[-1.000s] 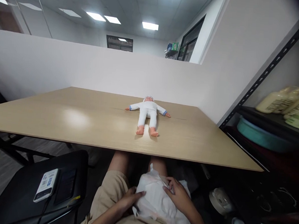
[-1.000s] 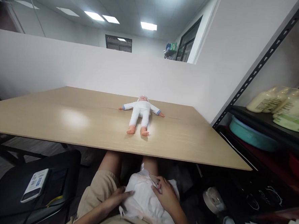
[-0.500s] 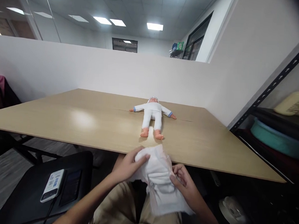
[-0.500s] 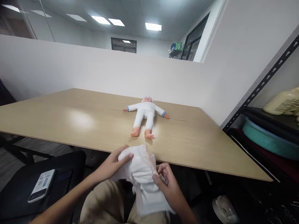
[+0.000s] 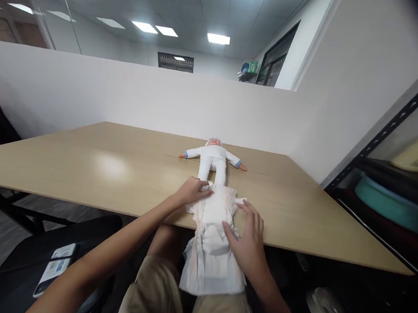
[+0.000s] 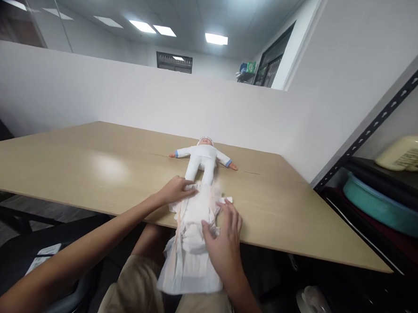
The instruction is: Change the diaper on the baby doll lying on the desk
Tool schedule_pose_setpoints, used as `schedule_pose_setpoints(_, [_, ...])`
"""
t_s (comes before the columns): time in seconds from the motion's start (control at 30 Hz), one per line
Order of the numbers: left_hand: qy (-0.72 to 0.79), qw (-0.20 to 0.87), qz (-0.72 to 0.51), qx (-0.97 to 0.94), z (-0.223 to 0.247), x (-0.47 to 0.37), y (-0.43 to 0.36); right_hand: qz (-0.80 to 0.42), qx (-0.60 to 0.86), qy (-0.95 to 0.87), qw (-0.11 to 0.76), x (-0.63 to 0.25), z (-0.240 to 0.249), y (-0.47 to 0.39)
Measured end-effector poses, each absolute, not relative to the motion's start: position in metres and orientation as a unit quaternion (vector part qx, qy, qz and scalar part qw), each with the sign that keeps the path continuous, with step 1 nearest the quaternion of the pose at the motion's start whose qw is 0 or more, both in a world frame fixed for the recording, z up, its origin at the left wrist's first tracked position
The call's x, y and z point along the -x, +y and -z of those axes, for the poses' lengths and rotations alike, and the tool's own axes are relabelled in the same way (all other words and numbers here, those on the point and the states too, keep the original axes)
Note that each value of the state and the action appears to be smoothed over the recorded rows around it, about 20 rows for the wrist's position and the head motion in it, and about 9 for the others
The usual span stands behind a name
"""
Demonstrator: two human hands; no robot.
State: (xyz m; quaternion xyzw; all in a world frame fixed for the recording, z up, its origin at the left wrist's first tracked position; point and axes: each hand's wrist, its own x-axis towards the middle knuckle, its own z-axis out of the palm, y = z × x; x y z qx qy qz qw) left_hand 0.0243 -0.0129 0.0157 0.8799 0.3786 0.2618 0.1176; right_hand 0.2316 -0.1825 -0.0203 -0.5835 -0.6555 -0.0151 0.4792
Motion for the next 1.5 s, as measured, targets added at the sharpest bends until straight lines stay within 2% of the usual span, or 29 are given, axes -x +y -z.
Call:
schedule_pose_setpoints(0.2, [0.273,0.076,-0.296,-0.912,-0.007,-0.017,0.01,0.004,0.52,-0.782,0.344,-0.206,0.018,-0.158])
schedule_pose_setpoints(0.37, [0.188,0.062,-0.247,-0.949,-0.023,0.001,0.032,-0.066,0.534,-0.803,0.255,-0.2,0.031,-0.145])
schedule_pose_setpoints(0.6, [0.107,-0.049,-0.063,-0.991,-0.027,0.001,0.051,-0.053,0.538,-0.805,0.244,-0.192,0.047,-0.158])
schedule_pose_setpoints(0.8, [0.062,-0.135,0.003,-0.989,-0.038,-0.022,0.063,-0.064,0.544,-0.806,0.222,-0.194,0.044,-0.157])
schedule_pose_setpoints(1.0, [0.016,-0.099,0.004,-0.995,-0.045,-0.043,0.071,-0.072,0.539,-0.811,0.217,-0.196,0.039,-0.157])
schedule_pose_setpoints(1.27, [-0.007,-0.123,-0.038,-0.992,-0.036,-0.061,0.073,-0.097,0.532,-0.819,0.191,-0.2,0.033,-0.151])
schedule_pose_setpoints(1.37, [0.005,-0.061,-0.069,-0.996,-0.044,-0.062,0.074,-0.102,0.53,-0.822,0.183,-0.201,0.031,-0.145])
schedule_pose_setpoints(1.5, [0.027,0.09,-0.196,-0.976,-0.067,-0.063,0.076,-0.118,0.522,-0.828,0.167,-0.205,0.028,-0.128])
